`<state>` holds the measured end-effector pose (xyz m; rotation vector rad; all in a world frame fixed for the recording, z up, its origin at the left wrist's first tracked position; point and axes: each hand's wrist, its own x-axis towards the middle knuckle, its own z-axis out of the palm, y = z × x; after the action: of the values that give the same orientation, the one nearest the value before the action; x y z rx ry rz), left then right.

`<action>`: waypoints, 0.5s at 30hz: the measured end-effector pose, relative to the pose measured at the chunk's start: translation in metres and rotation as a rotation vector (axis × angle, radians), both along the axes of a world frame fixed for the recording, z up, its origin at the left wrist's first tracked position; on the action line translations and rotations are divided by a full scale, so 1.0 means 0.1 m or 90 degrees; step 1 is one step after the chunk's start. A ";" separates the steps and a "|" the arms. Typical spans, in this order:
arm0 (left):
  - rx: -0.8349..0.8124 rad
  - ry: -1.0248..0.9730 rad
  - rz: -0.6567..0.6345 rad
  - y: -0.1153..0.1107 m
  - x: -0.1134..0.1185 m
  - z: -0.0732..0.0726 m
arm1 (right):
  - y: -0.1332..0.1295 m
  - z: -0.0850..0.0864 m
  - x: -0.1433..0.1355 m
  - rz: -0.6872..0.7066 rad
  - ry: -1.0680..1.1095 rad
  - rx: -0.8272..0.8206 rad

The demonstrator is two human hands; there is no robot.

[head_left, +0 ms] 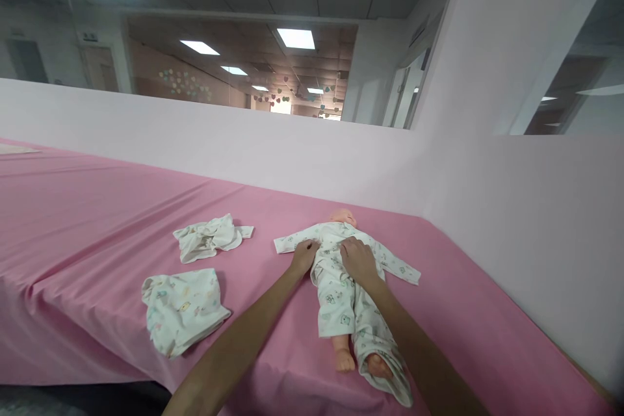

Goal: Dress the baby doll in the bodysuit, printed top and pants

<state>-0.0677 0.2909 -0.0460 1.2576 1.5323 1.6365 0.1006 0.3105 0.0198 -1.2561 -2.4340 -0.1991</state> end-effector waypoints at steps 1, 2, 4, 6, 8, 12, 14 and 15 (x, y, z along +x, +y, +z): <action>-0.008 -0.012 -0.017 -0.01 -0.02 -0.01 | 0.02 0.00 0.02 -0.009 0.003 -0.005; -0.016 -0.024 -0.032 -0.02 -0.04 -0.02 | 0.04 0.01 0.03 -0.017 0.007 -0.011; -0.030 -0.046 -0.061 -0.01 -0.08 -0.03 | 0.08 0.00 0.04 -0.029 0.014 -0.026; -0.037 -0.058 -0.085 0.01 -0.10 -0.04 | 0.11 -0.01 0.05 -0.036 0.021 -0.047; -0.036 -0.059 -0.104 0.03 -0.11 -0.03 | 0.15 -0.02 0.06 -0.036 0.028 -0.071; -0.013 -0.048 -0.097 0.09 -0.11 0.02 | 0.21 0.00 0.08 -0.034 0.040 -0.099; 0.002 -0.054 -0.066 0.12 -0.11 0.06 | 0.27 0.04 0.10 -0.050 0.045 -0.099; 0.010 -0.062 -0.044 0.13 -0.12 0.09 | 0.30 0.07 0.11 -0.065 0.047 -0.095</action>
<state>-0.0798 0.3040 -0.0370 1.2072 1.4044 1.6443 0.1113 0.3403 0.0265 -1.4268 -2.3613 0.0023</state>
